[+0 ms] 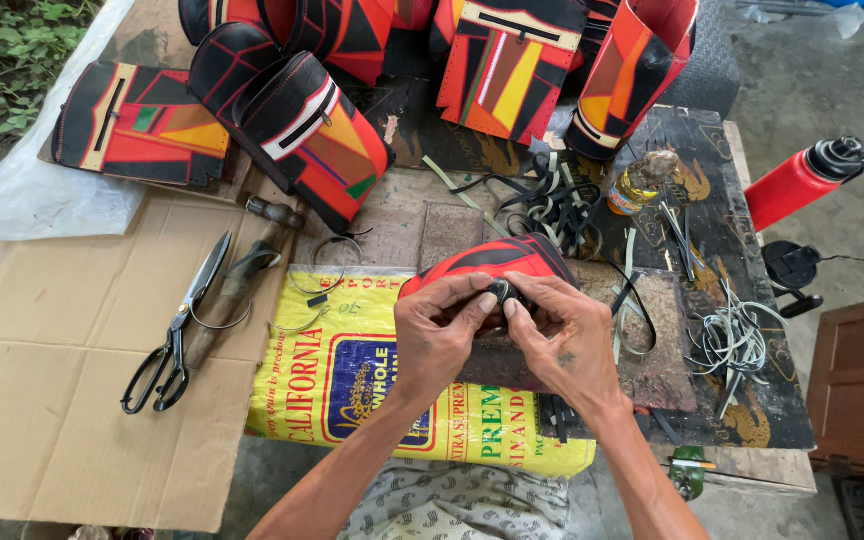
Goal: The person assembles a colorful patchwork leather bag at a workbench. They turn and press the bag, fold its top edge, align a black strap around it, and press the strap and seams into place by hand, working the bag over repeatedly.
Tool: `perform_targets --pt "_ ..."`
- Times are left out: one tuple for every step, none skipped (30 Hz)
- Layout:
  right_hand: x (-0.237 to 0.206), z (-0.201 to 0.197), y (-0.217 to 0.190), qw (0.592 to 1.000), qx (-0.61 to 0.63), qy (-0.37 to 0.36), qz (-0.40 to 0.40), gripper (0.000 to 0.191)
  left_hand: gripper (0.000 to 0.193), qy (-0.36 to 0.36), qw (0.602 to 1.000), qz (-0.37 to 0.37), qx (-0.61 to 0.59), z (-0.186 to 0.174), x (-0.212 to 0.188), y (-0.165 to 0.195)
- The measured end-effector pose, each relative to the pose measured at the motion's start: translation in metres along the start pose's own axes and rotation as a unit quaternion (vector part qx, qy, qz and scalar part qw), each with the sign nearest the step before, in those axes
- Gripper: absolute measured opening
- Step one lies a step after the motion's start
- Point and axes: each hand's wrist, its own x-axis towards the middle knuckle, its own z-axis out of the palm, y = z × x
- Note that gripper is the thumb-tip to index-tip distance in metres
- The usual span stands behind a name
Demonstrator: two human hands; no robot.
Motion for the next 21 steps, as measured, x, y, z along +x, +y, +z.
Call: perform_targets --pt "0.0 0.0 0.0 1.0 0.001 0.001 0.003 0.032 0.018 -0.001 1.0 0.001 -0.002 0.0 0.0 0.001" --pt "0.001 0.001 -0.001 1.0 -0.003 0.003 0.006 0.031 0.018 -0.003 1.0 0.002 -0.004 0.001 0.0 0.001" --pt "0.001 0.001 -0.001 1.0 -0.006 0.005 0.009 0.031 0.018 -0.002 1.0 0.005 0.001 0.001 0.0 0.002" --pt "0.001 0.002 -0.001 1.0 -0.01 0.006 0.013 0.031 0.018 -0.002 1.0 0.007 0.007 0.002 0.0 0.002" --pt "0.001 0.001 -0.002 1.0 -0.011 0.006 0.006 0.031 0.018 -0.001 1.0 0.01 0.012 0.002 0.0 0.003" --pt "0.002 0.002 -0.002 1.0 -0.011 0.005 -0.001 0.031 0.017 0.0 1.0 0.013 0.02 0.003 0.0 0.004" --pt "0.001 0.002 -0.002 1.0 -0.012 0.004 -0.007 0.031 0.017 0.002 0.999 0.016 0.028 0.003 0.0 0.005" --pt "0.0 0.002 -0.003 1.0 -0.011 0.006 0.001 0.03 0.016 0.003 0.999 0.019 0.037 0.003 0.0 0.006" --pt "0.0 0.003 -0.003 1.0 -0.01 0.008 0.008 0.03 0.016 0.004 0.999 0.019 0.035 0.004 -0.001 0.006" --pt "-0.001 0.003 -0.003 1.0 -0.01 0.009 0.015 0.03 0.016 0.005 0.999 0.02 0.032 0.005 -0.001 0.006" --pt "0.0 0.003 -0.003 1.0 -0.008 0.012 0.004 0.029 0.016 0.007 0.999 0.022 0.03 0.004 -0.001 0.006" --pt "0.0 0.004 -0.003 1.0 -0.007 0.016 -0.006 0.029 0.015 0.003 0.999 0.024 0.037 0.004 -0.001 0.005" --pt "-0.001 0.004 -0.003 1.0 -0.006 0.019 -0.016 0.029 0.014 0.001 0.999 0.026 0.045 0.003 -0.002 0.005" --pt "-0.002 0.005 -0.002 1.0 -0.009 0.021 -0.009 0.028 0.013 -0.002 0.998 0.028 0.053 0.003 -0.002 0.004" --pt "-0.002 0.006 -0.001 1.0 -0.012 0.024 -0.002 0.028 0.013 -0.005 0.999 0.027 0.047 0.002 -0.002 0.002" --pt "-0.002 0.007 0.0 1.0 -0.014 0.028 0.005 0.028 0.013 -0.008 0.999 0.026 0.041 0.001 -0.002 0.001" --pt "-0.003 0.01 0.001 0.999 -0.017 0.033 0.003 0.028 0.013 -0.011 0.999 0.024 0.035 0.0 -0.002 -0.001" --pt "-0.003 0.012 0.002 0.999 -0.021 0.037 0.003 0.027 0.013 -0.016 0.998 0.026 0.053 -0.001 -0.001 -0.002" --pt "-0.005 0.014 0.003 0.999 -0.024 0.039 0.004 0.026 0.013 -0.018 0.997 0.026 0.071 -0.004 -0.002 -0.002" --pt "-0.005 0.014 0.005 1.0 -0.003 0.026 -0.006 0.026 0.014 -0.021 0.995 0.03 0.089 -0.006 -0.001 -0.002" --pt "-0.005 0.014 0.007 1.0 0.019 0.013 -0.018 0.027 0.015 -0.023 0.998 0.004 0.063 -0.011 0.0 -0.001"
